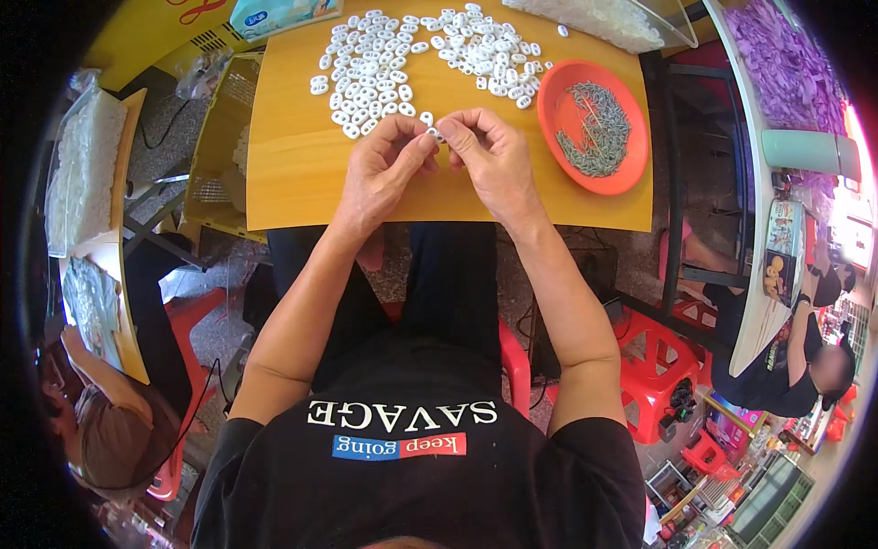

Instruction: The person is manually inserting small metal pins into white circular plastic components at a workbench.

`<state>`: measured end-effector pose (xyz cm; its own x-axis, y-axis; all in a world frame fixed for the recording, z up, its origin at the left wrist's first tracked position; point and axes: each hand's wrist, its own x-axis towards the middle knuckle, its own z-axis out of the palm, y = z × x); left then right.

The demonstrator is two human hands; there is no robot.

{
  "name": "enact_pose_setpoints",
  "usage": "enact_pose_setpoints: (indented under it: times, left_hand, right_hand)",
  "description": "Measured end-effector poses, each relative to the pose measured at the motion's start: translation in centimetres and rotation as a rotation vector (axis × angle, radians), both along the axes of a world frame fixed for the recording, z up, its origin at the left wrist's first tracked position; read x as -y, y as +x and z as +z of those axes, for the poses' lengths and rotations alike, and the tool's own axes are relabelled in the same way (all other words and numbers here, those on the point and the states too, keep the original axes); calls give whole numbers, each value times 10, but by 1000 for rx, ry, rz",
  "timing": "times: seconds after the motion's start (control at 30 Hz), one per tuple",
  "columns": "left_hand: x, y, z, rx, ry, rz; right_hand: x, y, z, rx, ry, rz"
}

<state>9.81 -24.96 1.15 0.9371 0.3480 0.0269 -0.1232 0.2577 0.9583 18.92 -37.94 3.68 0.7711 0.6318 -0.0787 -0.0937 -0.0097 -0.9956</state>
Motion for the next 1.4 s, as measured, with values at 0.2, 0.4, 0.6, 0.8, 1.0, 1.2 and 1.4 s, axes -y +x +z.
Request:
enact_pose_setpoints:
  times: [0.2,0.4,0.6,0.8,1.0,1.2,1.4]
  left_hand:
    - [0,1,0,-3,10,20]
    - [0,1,-1,4,-17,53]
    - [0,1,-1,-18,15,87]
    - [-1,3,-2,-17,38,70]
    - [-2,1,0,-67,72,27]
    - [-2,1,0,-63,87,3]
    - [1,2,0,-63,98,-34]
  right_hand:
    - [-1,-1,-3,152,-68,-18]
    - [-6,-8,-4,399,-63,-72]
    - [-10,-8,-9,240,0,-70]
    - [-3,0,4,162,-59,-11]
    - [4,7,14,359,-159,70]
    - [8,18,17,956,-176,135]
    - [16,21,33,991,-297,255]
